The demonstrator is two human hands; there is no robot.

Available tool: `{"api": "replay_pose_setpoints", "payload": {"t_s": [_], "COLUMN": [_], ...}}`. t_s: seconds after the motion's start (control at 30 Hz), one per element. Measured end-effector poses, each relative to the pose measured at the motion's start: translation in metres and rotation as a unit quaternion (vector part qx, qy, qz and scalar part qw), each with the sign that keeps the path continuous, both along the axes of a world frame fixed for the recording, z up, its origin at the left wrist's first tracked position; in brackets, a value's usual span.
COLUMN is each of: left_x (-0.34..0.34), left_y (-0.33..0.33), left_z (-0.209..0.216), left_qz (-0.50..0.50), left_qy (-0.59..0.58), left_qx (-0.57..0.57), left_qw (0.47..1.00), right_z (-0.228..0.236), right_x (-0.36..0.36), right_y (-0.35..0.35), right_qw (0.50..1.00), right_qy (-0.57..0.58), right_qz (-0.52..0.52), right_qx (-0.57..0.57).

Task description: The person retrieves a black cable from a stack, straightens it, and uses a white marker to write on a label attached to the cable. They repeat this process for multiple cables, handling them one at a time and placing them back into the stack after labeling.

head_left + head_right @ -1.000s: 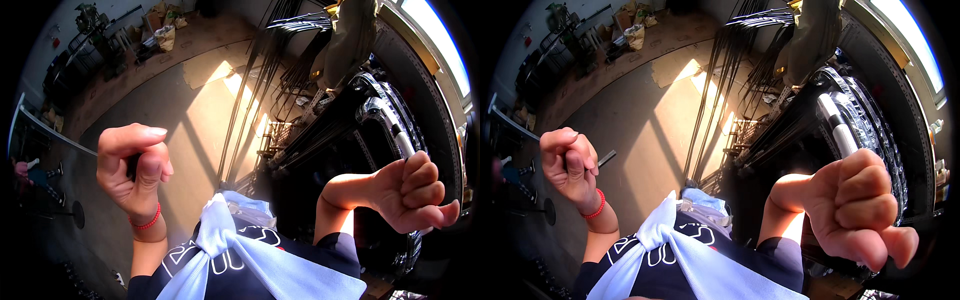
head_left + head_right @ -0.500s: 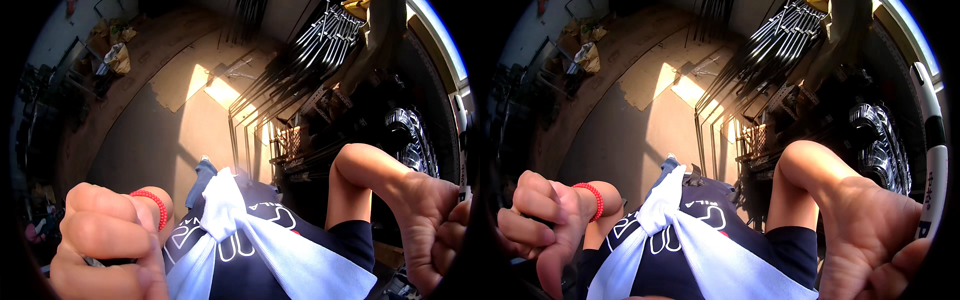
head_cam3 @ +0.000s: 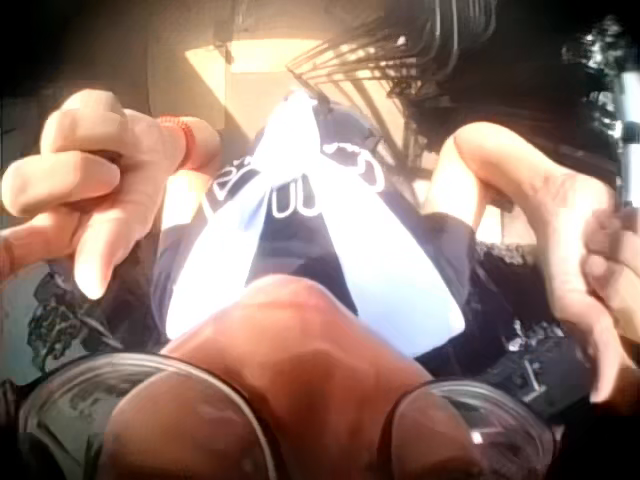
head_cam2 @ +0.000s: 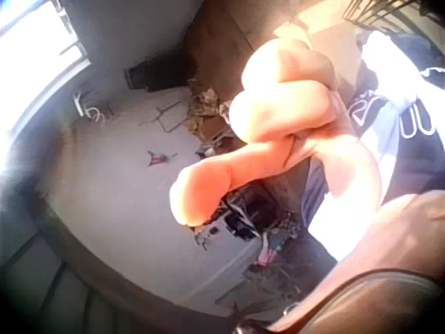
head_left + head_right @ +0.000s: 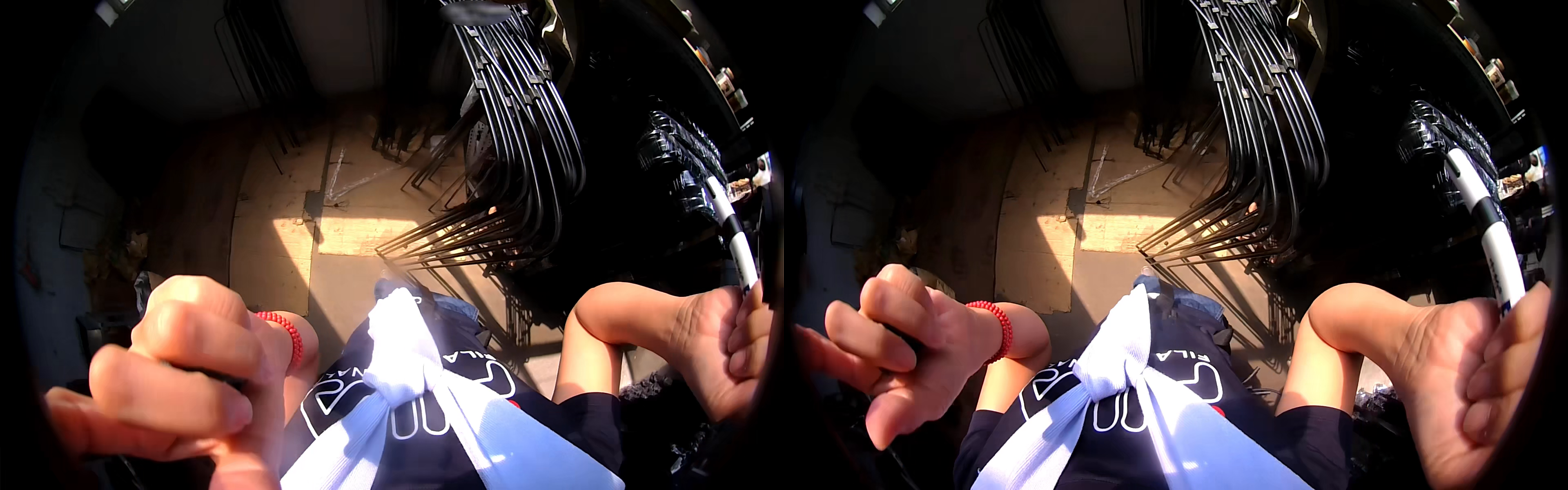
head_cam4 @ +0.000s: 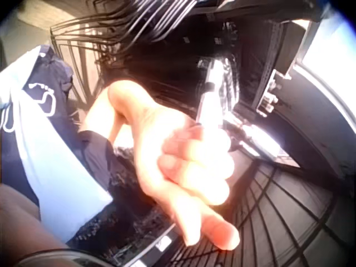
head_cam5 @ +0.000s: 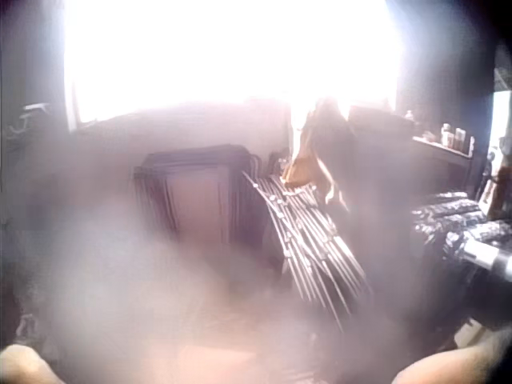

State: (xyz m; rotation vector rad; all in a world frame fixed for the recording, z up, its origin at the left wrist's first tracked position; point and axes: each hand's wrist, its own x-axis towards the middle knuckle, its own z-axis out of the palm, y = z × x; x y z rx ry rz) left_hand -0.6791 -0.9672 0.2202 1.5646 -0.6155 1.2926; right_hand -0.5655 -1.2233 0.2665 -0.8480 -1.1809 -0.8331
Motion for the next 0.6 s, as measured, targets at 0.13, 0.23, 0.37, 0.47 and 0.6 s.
{"api": "replay_pose_setpoints", "payload": {"t_s": [0.13, 0.23, 0.37, 0.47, 0.6], "left_x": [0.067, 0.095, 0.126, 0.152, 0.217], "left_y": [0.097, 0.17, 0.227, 0.269, 0.333], "left_z": [-0.059, -0.14, -0.207, -0.242, -0.248], "left_qz": [0.034, 0.049, -0.046, -0.148, -0.181], "left_qy": [0.267, 0.459, 0.579, 0.616, 0.677], "left_qx": [-0.145, -0.197, -0.305, -0.342, -0.263], "left_qw": [0.952, 0.865, 0.755, 0.694, 0.663], "right_z": [-0.046, -0.075, -0.103, -0.125, -0.15], "right_x": [0.038, 0.061, 0.124, 0.169, 0.225], "right_y": [0.057, 0.106, 0.164, 0.188, 0.22], "right_qw": [0.867, 0.689, 0.65, 0.583, 0.49], "right_qy": [0.35, 0.502, 0.418, 0.354, 0.405], "right_qz": [-0.28, -0.338, -0.459, -0.573, -0.653], "right_qx": [-0.216, -0.399, -0.438, -0.455, -0.412]}}
